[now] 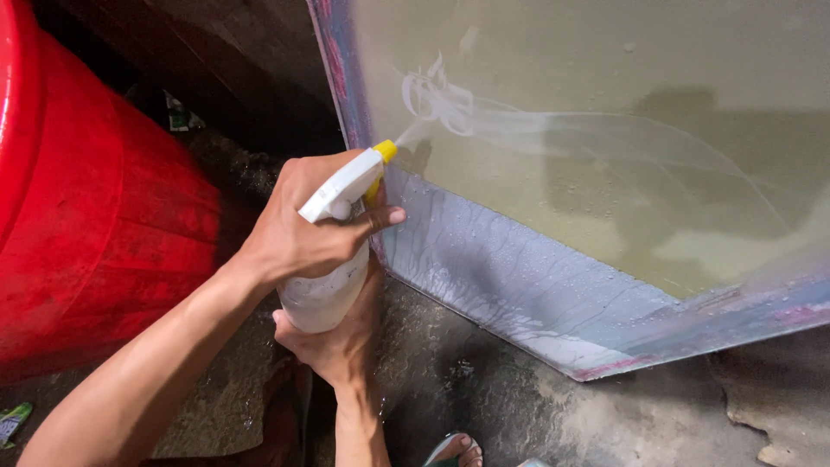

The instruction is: The person is using a spray bottle to apply a liquid solution to a screen printing frame, likely for cleaning or preparation.

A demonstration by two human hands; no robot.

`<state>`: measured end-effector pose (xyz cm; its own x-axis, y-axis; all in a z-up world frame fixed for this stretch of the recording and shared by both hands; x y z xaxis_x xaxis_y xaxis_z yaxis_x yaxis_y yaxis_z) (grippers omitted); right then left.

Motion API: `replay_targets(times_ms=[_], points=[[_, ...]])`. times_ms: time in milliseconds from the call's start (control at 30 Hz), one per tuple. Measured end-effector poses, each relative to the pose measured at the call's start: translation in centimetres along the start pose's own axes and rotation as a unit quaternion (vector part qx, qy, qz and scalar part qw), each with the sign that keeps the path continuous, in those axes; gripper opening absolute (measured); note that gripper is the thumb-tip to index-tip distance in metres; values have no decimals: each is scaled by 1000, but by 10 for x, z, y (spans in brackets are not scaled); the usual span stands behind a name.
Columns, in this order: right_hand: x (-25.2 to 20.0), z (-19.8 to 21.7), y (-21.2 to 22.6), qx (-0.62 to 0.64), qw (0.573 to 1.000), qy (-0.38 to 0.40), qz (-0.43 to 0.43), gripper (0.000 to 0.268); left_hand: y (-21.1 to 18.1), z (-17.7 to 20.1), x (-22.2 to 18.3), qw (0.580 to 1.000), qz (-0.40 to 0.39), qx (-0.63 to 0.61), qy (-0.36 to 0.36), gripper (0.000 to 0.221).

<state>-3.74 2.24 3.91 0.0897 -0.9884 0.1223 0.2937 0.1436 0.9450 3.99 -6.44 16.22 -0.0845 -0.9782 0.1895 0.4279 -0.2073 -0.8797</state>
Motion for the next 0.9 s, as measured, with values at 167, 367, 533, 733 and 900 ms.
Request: replay_targets(times_ms=[167, 367, 533, 733, 900], points=[[9, -2, 3, 14, 998, 47, -49, 111, -3, 4, 1, 999, 35, 11, -16, 16], [25, -15, 6, 119, 988, -21, 92, 111, 5, 3, 1, 996, 32, -63, -61, 11], [18, -17, -7, 99, 991, -9, 85, 108, 2, 4, 2, 997, 19, -66, -38, 9], [25, -12, 2, 123, 987, -9, 104, 97, -10, 2, 6, 997, 6, -60, -41, 8], [15, -14, -4, 120, 988, -19, 98, 93, -1, -2, 2, 997, 29, -53, -44, 12]])
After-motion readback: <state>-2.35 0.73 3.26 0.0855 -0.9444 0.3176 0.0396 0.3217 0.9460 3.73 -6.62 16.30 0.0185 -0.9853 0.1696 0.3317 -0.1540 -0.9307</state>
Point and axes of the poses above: each hand's wrist, its own x-axis towards the middle knuckle, its own z-axis out of the back of the hand, y = z × x, the point moved 1 cm from there along x, towards the middle knuckle, and after that the axes turned 13 degrees about -x, right-handed, at the moved point
